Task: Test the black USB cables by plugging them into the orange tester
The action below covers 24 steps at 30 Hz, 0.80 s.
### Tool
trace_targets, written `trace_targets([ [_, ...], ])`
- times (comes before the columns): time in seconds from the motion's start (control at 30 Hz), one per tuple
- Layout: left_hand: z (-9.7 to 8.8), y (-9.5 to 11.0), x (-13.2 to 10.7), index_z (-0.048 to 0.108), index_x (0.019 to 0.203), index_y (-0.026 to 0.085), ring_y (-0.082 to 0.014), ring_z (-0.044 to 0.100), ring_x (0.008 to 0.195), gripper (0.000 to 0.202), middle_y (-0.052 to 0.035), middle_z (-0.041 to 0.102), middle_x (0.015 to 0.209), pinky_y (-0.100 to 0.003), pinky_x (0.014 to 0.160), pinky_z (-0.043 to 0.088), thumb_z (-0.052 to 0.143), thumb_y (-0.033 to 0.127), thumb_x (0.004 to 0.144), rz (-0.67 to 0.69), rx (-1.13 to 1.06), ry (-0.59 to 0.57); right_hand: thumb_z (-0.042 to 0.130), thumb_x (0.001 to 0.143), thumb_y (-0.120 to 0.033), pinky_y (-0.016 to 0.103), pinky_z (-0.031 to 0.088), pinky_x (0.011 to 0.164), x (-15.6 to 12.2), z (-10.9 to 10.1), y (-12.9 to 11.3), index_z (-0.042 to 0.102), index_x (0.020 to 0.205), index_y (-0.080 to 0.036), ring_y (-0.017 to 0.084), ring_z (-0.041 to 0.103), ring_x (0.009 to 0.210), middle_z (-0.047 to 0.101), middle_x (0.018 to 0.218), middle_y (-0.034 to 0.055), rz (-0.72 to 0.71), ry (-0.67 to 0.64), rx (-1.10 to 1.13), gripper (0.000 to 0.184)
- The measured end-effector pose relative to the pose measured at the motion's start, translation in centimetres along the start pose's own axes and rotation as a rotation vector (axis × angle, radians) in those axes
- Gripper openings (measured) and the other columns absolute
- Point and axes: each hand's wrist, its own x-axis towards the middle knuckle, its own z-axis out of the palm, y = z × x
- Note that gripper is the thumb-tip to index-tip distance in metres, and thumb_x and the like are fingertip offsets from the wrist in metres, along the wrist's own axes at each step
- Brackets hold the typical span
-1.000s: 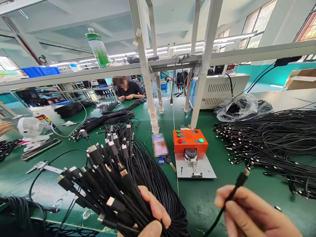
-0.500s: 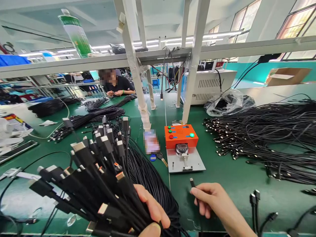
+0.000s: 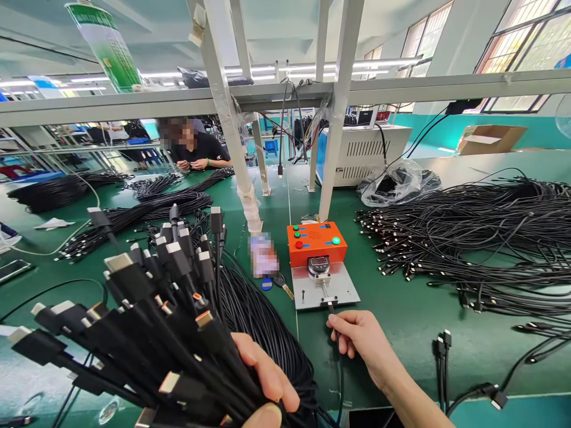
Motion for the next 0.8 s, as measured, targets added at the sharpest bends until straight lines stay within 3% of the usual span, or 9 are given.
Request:
trace_targets([
  [0.23, 0.0, -0.09, -0.02, 0.059, 0.077, 0.024, -0.0174, 0.063, 0.05, 0.019, 0.0029, 0.068, 0.057, -0.026, 0.049, 0.048, 0.068, 0.038, 0.066, 0.003, -0.004, 0.002, 0.059, 0.07, -0.041, 0.017, 0.021, 0.033, 0.35, 0.16, -0.24, 0.061, 0.065, -0.009, 0.003, 0.036, 0.034, 0.054, 0.048, 0.001, -0.003, 0.044, 0.027, 0.032],
  [0.43, -0.06, -0.11, 0.08, 0.059, 0.077, 0.024, -0.0178, 0.064, 0.05, 0.013, 0.0023, 0.067, 0.057, -0.027, 0.049, 0.05, 0.068, 0.029, 0.068, 0.012, -0.003, -0.013, 0.06, 0.069, -0.042, 0.017, 0.02, 0.033, 0.49, 0.19, -0.49, 0.061, 0.064, -0.009, 0.003, 0.035, 0.033, 0.054, 0.047, 0.0014, 0.001, 0.031, 0.062, 0.033],
  [0.8, 0.18, -0.01, 0.1, 0.059, 0.075, 0.024, -0.0179, 0.064, 0.05, 0.016, 0.003, 0.067, 0.056, -0.027, 0.048, 0.051, 0.071, 0.029, 0.065, 0.01, 0.007, 0.005, 0.059, 0.07, -0.04, 0.017, 0.02, 0.034, 0.51, 0.08, -0.43, 0.06, 0.065, -0.008, 0.002, 0.036, 0.034, 0.054, 0.049, 0.001, -0.005, 0.01, 0.073, 0.032],
])
